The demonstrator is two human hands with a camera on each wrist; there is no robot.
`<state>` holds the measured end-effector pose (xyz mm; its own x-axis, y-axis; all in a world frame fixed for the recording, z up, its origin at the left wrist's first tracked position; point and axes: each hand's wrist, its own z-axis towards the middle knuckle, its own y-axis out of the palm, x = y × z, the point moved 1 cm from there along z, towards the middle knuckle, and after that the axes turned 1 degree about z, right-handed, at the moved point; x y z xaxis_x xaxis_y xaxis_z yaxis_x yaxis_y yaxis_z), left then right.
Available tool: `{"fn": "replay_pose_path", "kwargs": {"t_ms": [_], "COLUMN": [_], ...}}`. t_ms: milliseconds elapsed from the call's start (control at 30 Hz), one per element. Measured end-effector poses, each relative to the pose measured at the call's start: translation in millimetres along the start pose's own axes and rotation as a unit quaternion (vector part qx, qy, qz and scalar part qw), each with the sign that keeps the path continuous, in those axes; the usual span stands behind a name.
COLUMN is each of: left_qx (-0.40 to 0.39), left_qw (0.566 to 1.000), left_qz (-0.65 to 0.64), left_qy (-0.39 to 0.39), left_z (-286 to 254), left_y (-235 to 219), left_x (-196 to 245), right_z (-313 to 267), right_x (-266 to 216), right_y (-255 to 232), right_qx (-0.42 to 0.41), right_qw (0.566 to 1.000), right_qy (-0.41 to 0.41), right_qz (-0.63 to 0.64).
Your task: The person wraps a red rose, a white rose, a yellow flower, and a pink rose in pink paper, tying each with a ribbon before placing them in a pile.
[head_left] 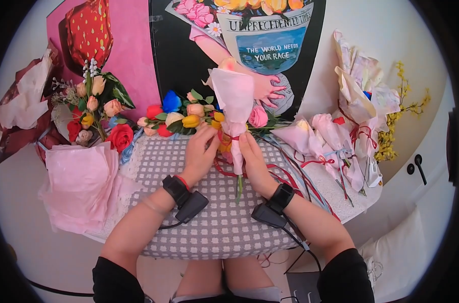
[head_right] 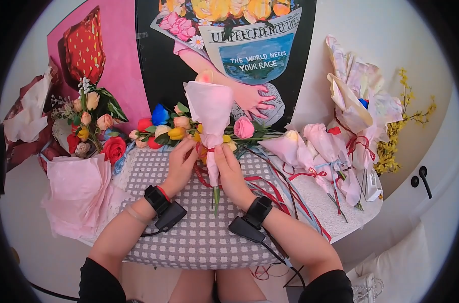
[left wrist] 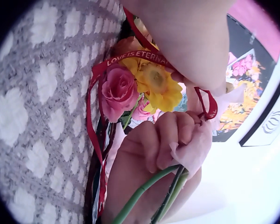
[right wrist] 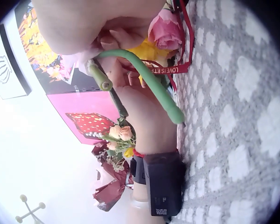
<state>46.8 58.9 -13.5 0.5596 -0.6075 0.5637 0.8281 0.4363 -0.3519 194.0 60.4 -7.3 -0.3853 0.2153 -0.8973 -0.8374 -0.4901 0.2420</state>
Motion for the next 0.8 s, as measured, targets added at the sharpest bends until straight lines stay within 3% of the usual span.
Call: {"fn": "replay_pose_path", "kwargs": {"t_ms": [67, 133, 167, 233, 267, 300, 400, 433, 500, 567, 633, 700, 800], "left_qx": [-0.016, 0.06, 0.062, 0.274, 0.261, 0.263, 0.004, 0.005, -0.105, -0.124, -0.124, -0.147, -0.118], "left_qw": [1.0, 0.991, 0.991, 0.961, 0.96, 0.96, 0.999, 0.999, 0.988, 0.988, 0.992, 0.989, 0.988], "left_qz": [-0.008, -0.109, -0.109, 0.032, 0.06, 0.059, 0.013, 0.016, -0.097, -0.073, -0.004, 0.011, -0.088], "left_qy": [-0.019, -0.05, -0.051, 0.027, 0.078, 0.078, 0.046, 0.043, -0.064, -0.049, 0.021, -0.003, -0.047], "left_z": [0, -1, 1, 11, 14, 16, 26, 24, 20, 12, 2, -3, -7], "left_y": [-1, 0, -1, -11, -17, -19, -18, -19, -20, -22, -24, -29, -30], "left_x": [-1, -3, -3, 7, 16, 25, 38, 42, 51, 52, 51, 47, 38], "right_z": [0, 1, 1, 3, 2, 3, 3, 2, 3, 2, -2, -3, -2], "right_x": [0, 4, 4, -2, 0, 2, -3, -3, -2, -2, -10, -8, 1], "right_y": [0, -6, -5, -3, -4, -7, -4, -2, -4, -8, -3, -1, -1], "right_qx": [0.004, -0.01, -0.011, 0.021, 0.021, 0.01, 0.001, 0.002, 0.007, -0.007, -0.032, -0.057, -0.077], "right_qw": [1.0, 0.998, 0.998, 0.996, 0.996, 0.999, 1.0, 1.0, 0.999, 1.0, 0.999, 0.997, 0.995], "right_qy": [0.005, 0.021, 0.021, 0.014, 0.015, 0.001, -0.009, 0.002, -0.002, 0.017, 0.029, 0.046, 0.053], "right_qz": [0.023, 0.056, 0.055, 0.081, 0.08, 0.047, 0.022, 0.029, 0.044, 0.023, 0.02, 0.015, 0.022]}}
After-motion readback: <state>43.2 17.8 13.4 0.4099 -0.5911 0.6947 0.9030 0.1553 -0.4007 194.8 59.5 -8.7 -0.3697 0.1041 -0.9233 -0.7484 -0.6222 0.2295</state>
